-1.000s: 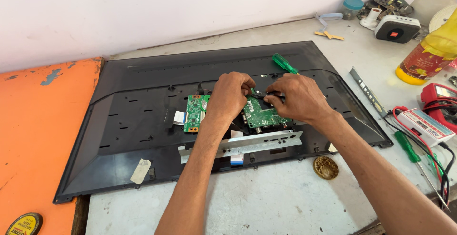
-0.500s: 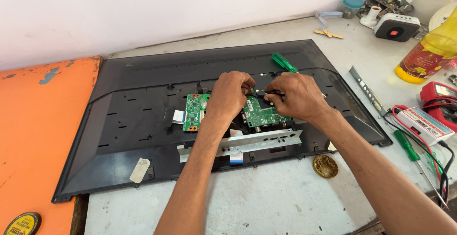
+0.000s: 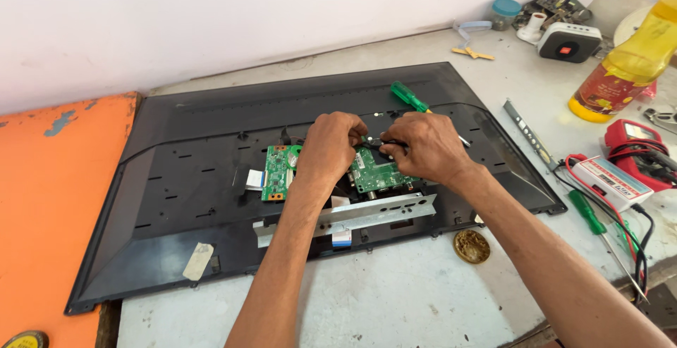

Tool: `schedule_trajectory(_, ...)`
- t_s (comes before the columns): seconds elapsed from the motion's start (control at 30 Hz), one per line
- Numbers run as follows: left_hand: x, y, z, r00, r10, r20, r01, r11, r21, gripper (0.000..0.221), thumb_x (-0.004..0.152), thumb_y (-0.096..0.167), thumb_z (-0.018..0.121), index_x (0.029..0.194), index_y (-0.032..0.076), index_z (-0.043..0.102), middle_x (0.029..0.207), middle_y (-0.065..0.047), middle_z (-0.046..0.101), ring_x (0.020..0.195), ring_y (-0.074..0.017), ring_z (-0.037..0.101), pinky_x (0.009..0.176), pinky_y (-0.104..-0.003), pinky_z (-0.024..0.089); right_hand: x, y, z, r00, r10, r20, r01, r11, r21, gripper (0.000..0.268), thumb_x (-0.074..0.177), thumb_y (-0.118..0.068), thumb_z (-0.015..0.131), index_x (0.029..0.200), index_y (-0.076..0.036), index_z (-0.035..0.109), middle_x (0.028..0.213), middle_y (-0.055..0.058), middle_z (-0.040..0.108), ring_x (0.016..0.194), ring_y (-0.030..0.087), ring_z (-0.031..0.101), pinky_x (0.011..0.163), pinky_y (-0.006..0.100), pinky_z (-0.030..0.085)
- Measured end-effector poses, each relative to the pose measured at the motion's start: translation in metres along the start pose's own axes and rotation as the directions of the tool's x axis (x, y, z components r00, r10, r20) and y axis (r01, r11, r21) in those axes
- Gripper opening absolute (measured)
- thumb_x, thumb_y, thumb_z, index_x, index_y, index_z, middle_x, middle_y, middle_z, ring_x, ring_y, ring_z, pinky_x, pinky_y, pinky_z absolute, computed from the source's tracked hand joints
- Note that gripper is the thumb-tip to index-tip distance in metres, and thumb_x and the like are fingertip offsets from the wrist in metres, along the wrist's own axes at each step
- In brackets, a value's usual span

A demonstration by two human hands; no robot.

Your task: The person removes a ribbon cable from a green circuit board, positions the board inside a disassembled TV chassis, and secures it with a metal bracket using a screwdriver. They then tighten several screws to fasten the board and bracket in place.

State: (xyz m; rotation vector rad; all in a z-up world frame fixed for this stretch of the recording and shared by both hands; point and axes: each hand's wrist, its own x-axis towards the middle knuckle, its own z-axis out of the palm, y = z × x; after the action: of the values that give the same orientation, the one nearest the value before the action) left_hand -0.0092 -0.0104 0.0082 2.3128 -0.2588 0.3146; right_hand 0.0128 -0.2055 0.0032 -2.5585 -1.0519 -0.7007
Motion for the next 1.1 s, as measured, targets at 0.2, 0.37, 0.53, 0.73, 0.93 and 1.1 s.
schedule_trajectory(0.2,-0.002,-0.004,-0.002,0.997,0.065,-0.032,-0.066,0.998,-0.025,0.036,0.077,-0.017,0.061,0.104,0.001,0.077,0.095,-0.017,0.078,0.092,-0.0255,0.077,0.083,-0.038,0.061,-0.001,-0.002,-0.001,0.999,-0.008,-0.040,0.008,1.000,0.020,0.010,0.078,-0.015,0.080,0.084,-0.006,0.080,0.076,0.006,0.074,0.070,0.025,0.069,0.063,0.042,0.056)
schedule_trajectory(0.37,0.001,-0.005,-0.005,1.000,-0.003,-0.022,0.001,0.996,-0.091,0.031,0.083,-0.013,0.060,0.105,0.001,0.077,0.095,-0.015,0.079,0.090,-0.0235,0.078,0.080,-0.036,0.062,-0.003,-0.003,-0.001,0.999,0.020,-0.051,-0.018,0.999,0.034,0.011,0.079,-0.015,0.080,0.085,-0.006,0.080,0.074,0.005,0.073,0.068,0.024,0.069,0.061,0.042,0.055)
schedule_trajectory(0.53,0.001,-0.005,-0.012,0.995,-0.099,0.005,0.098,0.983,-0.158,0.027,0.087,-0.008,0.061,0.107,0.003,0.076,0.097,-0.012,0.079,0.090,-0.0197,0.078,0.077,-0.033,0.064,-0.008,-0.003,-0.004,0.989,-0.029,-0.148,0.036,0.998,0.044,0.013,0.078,-0.013,0.080,0.088,-0.005,0.080,0.074,0.007,0.073,0.068,0.024,0.067,0.061,0.041,0.055)
schedule_trajectory(0.73,0.001,-0.002,-0.032,0.997,-0.063,-0.046,0.054,0.983,-0.174,0.023,0.088,-0.003,0.065,0.107,0.003,0.076,0.096,-0.012,0.080,0.088,-0.0192,0.080,0.078,-0.032,0.063,-0.029,-0.022,-0.041,0.986,-0.054,-0.159,0.064,0.996,0.057,0.012,0.083,-0.014,0.081,0.087,-0.003,0.077,0.067,0.009,0.066,0.059,0.024,0.061,0.056,0.041,0.051)
schedule_trajectory(0.93,-0.005,0.016,-0.058,0.998,-0.050,-0.040,0.046,0.992,-0.116,0.021,0.087,0.000,0.066,0.105,0.004,0.077,0.093,-0.012,0.080,0.085,-0.0185,0.079,0.075,-0.032,0.063,-0.129,-0.079,-0.074,0.974,-0.219,-0.048,0.224,0.960,0.168,0.022,0.076,-0.014,0.081,0.095,-0.005,0.076,0.073,0.005,0.067,0.065,0.023,0.062,0.052,0.040,0.050)
schedule_trajectory(1.1,-0.018,0.046,-0.066,0.994,0.079,-0.079,-0.085,0.993,-0.080,0.024,0.088,-0.002,0.063,0.107,0.002,0.076,0.092,-0.013,0.080,0.084,-0.0190,0.080,0.075,-0.032,0.063,-0.198,-0.084,-0.041,0.976,-0.220,0.004,0.217,0.964,0.155,0.029,0.082,-0.024,0.082,0.103,-0.005,0.077,0.086,0.007,0.068,0.079,0.022,0.065,0.067,0.038,0.054)
